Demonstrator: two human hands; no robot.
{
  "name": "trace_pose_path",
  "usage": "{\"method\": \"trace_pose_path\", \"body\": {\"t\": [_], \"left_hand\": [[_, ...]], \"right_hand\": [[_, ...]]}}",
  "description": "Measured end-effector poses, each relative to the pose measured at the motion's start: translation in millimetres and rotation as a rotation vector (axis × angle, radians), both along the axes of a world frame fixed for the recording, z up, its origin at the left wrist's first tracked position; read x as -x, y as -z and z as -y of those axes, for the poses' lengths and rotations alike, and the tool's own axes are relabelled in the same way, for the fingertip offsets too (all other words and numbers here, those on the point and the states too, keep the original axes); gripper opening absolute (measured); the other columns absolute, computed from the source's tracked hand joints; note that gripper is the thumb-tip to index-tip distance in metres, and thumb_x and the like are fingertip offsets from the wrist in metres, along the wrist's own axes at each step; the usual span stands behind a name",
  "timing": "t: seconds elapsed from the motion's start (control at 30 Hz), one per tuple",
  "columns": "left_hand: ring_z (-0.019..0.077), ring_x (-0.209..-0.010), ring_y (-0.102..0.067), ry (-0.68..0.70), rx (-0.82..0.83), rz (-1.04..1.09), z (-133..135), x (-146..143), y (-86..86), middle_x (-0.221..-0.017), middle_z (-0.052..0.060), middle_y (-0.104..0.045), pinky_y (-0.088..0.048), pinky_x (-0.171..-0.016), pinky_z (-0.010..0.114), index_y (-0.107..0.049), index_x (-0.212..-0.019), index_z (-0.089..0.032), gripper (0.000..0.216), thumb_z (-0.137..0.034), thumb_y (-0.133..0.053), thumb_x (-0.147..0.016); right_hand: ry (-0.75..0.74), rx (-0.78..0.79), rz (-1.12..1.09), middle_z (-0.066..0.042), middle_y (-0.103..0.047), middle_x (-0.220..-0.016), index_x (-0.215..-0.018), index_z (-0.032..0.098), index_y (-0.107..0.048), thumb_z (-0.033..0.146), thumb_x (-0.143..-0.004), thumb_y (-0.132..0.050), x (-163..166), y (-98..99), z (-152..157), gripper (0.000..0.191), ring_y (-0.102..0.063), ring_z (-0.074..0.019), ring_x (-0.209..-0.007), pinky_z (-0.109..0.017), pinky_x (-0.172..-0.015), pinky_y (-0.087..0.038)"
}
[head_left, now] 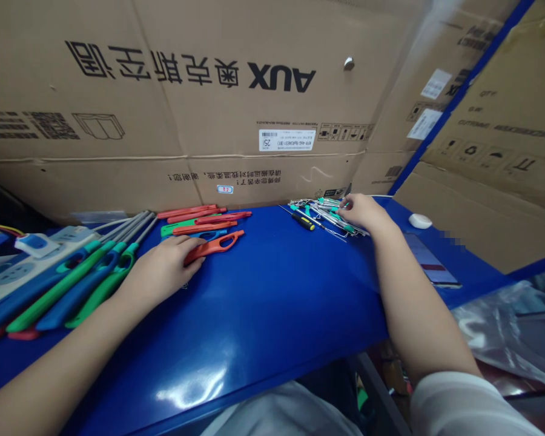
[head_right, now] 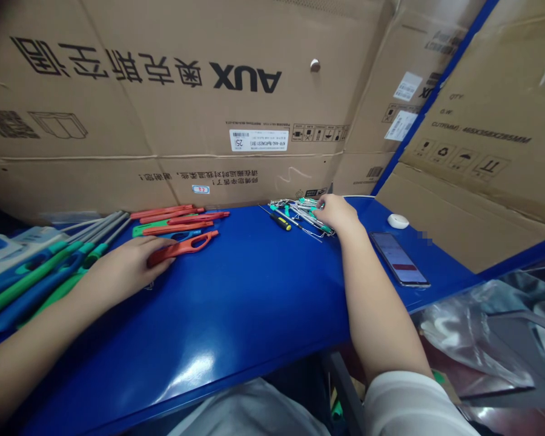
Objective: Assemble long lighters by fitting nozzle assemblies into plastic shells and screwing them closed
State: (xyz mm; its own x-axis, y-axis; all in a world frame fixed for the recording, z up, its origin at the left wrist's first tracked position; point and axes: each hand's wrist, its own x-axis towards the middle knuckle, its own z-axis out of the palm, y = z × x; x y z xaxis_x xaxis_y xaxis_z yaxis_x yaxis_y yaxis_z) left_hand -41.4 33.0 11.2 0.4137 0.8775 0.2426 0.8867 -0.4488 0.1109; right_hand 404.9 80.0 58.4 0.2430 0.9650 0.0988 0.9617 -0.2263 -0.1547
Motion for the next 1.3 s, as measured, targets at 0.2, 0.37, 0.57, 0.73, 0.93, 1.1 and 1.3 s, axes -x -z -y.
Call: {"method": "trace_pose_path", "body": {"t": [0.2,0.37,0.57,0.73,0.93,1.1,1.3], "left_hand": [[0.0374,-0.115,-0.066,0.036,0.041,0.121,-6,3,4.8,-0.122,0.018,-0.071,-0.052,-0.100,0.051,-0.066,-0.117,-0.018,0.043,-0.044,-0.045,-0.090],[0.0337,-0.108,-0.068,0.027,0.057,0.172,-8,1,0.9,-0.120,0.016,-0.070,-0.054,-0.098,0.048,-0.066,-0.110,-0.019,0.039,-0.046,-0.049,-0.087],[0.0301,-0.111,-0.068,0.161,0.087,0.269,21,-27,-9.4,-0.122,0.012,-0.070,-0.054,-0.098,0.043,-0.065,-0.118,-0.020,0.038,-0.044,-0.056,-0.090],[0.0244,-0.104,-0.069,0.305,0.203,0.315,51,-58,-3.7,-0.117,0.007,-0.071,-0.055,-0.093,0.036,-0.065,-0.123,-0.024,0.033,-0.033,-0.060,-0.092],[0.0261,-0.105,-0.064,0.352,0.190,0.282,50,-65,8.3,-0.115,0.008,-0.071,-0.052,-0.093,0.042,-0.064,-0.121,-0.021,0.027,-0.029,-0.060,-0.095],[0.0265,-0.104,-0.062,0.312,0.179,0.276,46,-59,7.9,-0.117,0.007,-0.071,-0.052,-0.093,0.043,-0.063,-0.125,-0.022,0.033,-0.034,-0.064,-0.094],[0.0267,-0.109,-0.064,0.262,0.178,0.348,39,-54,11.7,-0.120,0.007,-0.072,-0.053,-0.096,0.043,-0.066,-0.124,-0.021,0.037,-0.040,-0.067,-0.092]], "right_hand": [[-0.032,-0.037,-0.028,-0.013,-0.075,-0.110,-0.104,0.019,-0.073,0.036,-0.086,-0.064,5,2.2,0,0.026,-0.068,-0.0288,-0.100,-0.034,-0.078,-0.049],[-0.073,-0.085,-0.060,-0.010,-0.075,-0.109,-0.105,0.019,-0.073,0.036,-0.089,-0.062,14,-1.1,2,0.026,-0.068,-0.0268,-0.100,-0.032,-0.078,-0.048],[-0.465,-0.235,-0.164,-0.009,-0.073,-0.107,-0.108,0.018,-0.071,0.029,-0.091,-0.061,44,-5.7,17,0.023,-0.065,-0.0207,-0.088,-0.031,-0.080,-0.047],[-1.014,-0.009,-0.380,-0.002,-0.067,-0.087,-0.097,0.018,-0.072,0.032,-0.088,-0.070,95,-5.6,48,0.017,-0.059,-0.0140,-0.078,-0.025,-0.074,-0.045],[-1.163,0.348,-0.161,0.000,-0.064,-0.081,-0.082,0.019,-0.069,0.029,-0.084,-0.075,131,6.8,66,0.012,-0.055,-0.0138,-0.075,-0.025,-0.064,-0.035],[-1.109,0.359,-0.109,0.000,-0.064,-0.082,-0.081,0.018,-0.067,0.030,-0.087,-0.073,124,7.6,62,0.014,-0.054,-0.0141,-0.075,-0.026,-0.063,-0.033],[-1.078,0.344,-0.105,-0.002,-0.065,-0.084,-0.081,0.018,-0.067,0.032,-0.087,-0.074,119,6.2,58,0.017,-0.054,-0.0151,-0.077,-0.026,-0.063,-0.033]]}}
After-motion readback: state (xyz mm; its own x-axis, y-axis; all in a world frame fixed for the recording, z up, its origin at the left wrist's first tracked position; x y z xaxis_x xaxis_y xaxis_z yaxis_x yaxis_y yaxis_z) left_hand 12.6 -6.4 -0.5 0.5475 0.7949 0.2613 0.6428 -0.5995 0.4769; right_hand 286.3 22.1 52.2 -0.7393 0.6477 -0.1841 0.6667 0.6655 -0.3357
